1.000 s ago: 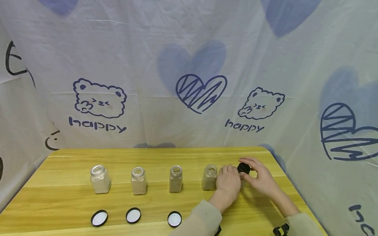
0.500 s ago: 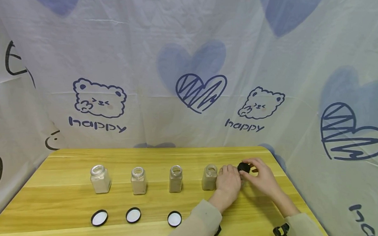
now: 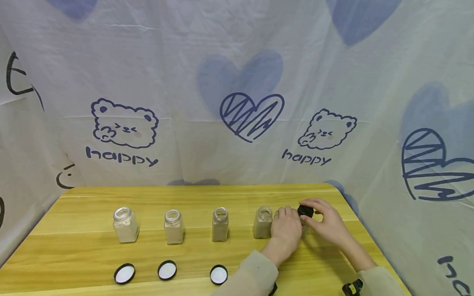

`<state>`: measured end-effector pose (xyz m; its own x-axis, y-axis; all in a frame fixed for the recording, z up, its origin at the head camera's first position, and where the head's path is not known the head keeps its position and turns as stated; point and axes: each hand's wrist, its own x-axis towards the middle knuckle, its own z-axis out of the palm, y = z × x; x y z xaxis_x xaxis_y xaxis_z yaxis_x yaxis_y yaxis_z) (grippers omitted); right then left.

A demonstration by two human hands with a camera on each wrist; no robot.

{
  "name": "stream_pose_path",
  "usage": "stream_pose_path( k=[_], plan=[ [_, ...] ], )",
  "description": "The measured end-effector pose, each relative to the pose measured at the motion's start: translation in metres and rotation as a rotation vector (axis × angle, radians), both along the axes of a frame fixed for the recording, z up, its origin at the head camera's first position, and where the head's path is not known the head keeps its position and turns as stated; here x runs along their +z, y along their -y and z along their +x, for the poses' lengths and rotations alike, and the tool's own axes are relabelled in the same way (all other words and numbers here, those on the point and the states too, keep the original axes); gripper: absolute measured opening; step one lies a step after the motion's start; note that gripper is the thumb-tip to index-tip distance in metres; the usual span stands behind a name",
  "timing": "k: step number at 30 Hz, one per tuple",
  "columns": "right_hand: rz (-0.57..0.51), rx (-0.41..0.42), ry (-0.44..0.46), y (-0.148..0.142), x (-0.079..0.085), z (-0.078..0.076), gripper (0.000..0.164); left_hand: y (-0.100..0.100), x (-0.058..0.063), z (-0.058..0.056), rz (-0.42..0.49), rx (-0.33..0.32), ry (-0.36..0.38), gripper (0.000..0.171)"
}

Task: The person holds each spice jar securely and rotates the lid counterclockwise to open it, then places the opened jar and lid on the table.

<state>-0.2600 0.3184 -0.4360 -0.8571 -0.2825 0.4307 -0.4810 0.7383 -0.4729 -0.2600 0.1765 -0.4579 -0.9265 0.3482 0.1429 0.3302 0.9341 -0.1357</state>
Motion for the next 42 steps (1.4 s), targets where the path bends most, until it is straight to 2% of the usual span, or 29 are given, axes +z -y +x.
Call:
stream_pose_path(
  k=[20,29,37,42],
  plan=[
    [-0.023,0.065,-0.018,-0.001,0.004,0.004,0.042,-0.002,-0.003,-0.001,0.011,-0.009,0.023,0.055],
    [-0.034,0.048,-0.046,-0.002,0.004,0.005,0.045,-0.002,-0.002,-0.001,-0.007,-0.019,0.030,0.053],
    [-0.108,0.023,-0.068,-0.002,0.003,0.006,0.047,-0.001,0.002,-0.003,-0.028,-0.024,0.016,0.056],
    [-0.141,-0.006,-0.100,0.003,0.009,0.013,0.047,0.000,0.006,-0.003,-0.035,-0.017,0.013,0.061]
  ],
)
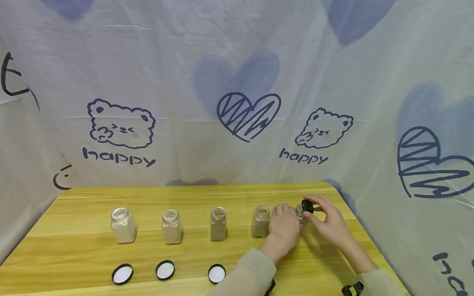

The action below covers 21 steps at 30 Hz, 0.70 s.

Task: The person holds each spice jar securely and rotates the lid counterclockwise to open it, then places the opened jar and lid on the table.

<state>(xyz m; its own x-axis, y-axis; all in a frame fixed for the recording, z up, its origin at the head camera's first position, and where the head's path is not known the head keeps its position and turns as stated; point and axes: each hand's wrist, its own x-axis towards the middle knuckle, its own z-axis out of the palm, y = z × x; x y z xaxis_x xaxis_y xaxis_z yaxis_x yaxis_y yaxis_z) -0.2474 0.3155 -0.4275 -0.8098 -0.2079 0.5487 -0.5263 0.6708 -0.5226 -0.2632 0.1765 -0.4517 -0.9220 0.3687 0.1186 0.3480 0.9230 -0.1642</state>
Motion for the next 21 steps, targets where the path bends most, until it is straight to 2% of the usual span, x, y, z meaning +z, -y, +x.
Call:
stream_pose_path(
  k=[7,12,16,21],
  plan=[
    [-0.097,-0.020,-0.030,0.016,0.019,0.017,0.048,0.005,0.006,0.000,0.029,0.003,-0.026,0.064],
    [-0.135,-0.025,-0.061,0.010,0.006,0.011,0.048,0.009,0.011,0.003,0.042,-0.022,-0.056,0.064],
    [-0.216,0.008,-0.068,0.005,-0.006,0.008,0.045,0.013,0.015,0.006,0.058,-0.047,-0.106,0.065],
    [-0.354,0.021,-0.054,0.013,0.002,0.021,0.039,0.024,0.022,0.010,0.120,-0.066,-0.131,0.064]
  ],
)
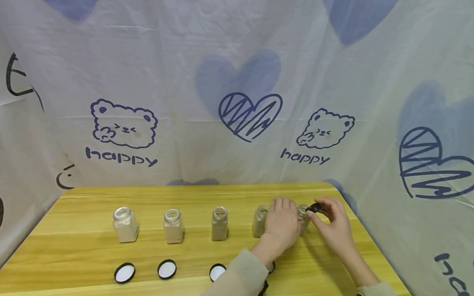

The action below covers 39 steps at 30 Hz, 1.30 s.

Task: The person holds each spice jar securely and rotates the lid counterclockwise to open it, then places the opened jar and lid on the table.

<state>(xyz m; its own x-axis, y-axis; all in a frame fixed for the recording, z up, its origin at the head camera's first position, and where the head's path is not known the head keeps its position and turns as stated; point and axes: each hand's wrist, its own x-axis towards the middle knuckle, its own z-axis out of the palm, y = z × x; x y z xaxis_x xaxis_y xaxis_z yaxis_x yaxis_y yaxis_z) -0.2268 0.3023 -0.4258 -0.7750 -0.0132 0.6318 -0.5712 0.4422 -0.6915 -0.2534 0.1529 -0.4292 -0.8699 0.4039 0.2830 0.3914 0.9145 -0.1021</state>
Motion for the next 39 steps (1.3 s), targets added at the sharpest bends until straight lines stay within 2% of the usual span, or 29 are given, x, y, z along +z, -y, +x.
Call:
stream_pose_path(
  k=[3,6,10,17,24,31,35,39],
  plan=[
    [-0.062,-0.020,0.058,0.008,0.008,0.011,0.035,0.009,0.005,0.002,0.067,-0.010,-0.001,0.065],
    [-0.089,-0.021,0.100,0.012,0.009,0.017,0.034,0.018,0.011,0.003,0.118,-0.018,-0.024,0.067],
    [-0.087,0.008,0.114,0.010,-0.004,0.017,0.036,0.032,0.020,0.006,0.170,-0.020,-0.061,0.069],
    [-0.110,0.107,0.140,0.011,-0.025,0.019,0.046,0.065,0.034,0.012,0.237,-0.012,-0.089,0.071],
    [-0.024,0.088,0.247,0.016,-0.037,0.025,0.051,0.106,0.037,0.018,0.275,-0.016,-0.137,0.072],
    [0.131,0.036,0.421,0.017,-0.045,0.028,0.046,0.147,0.041,0.025,0.317,0.012,-0.207,0.070],
    [0.176,0.046,0.550,0.017,-0.052,0.028,0.045,0.170,0.043,0.030,0.324,0.035,-0.229,0.070],
    [0.222,0.080,0.614,0.016,-0.056,0.028,0.046,0.194,0.043,0.034,0.338,0.041,-0.265,0.070]
  ],
)
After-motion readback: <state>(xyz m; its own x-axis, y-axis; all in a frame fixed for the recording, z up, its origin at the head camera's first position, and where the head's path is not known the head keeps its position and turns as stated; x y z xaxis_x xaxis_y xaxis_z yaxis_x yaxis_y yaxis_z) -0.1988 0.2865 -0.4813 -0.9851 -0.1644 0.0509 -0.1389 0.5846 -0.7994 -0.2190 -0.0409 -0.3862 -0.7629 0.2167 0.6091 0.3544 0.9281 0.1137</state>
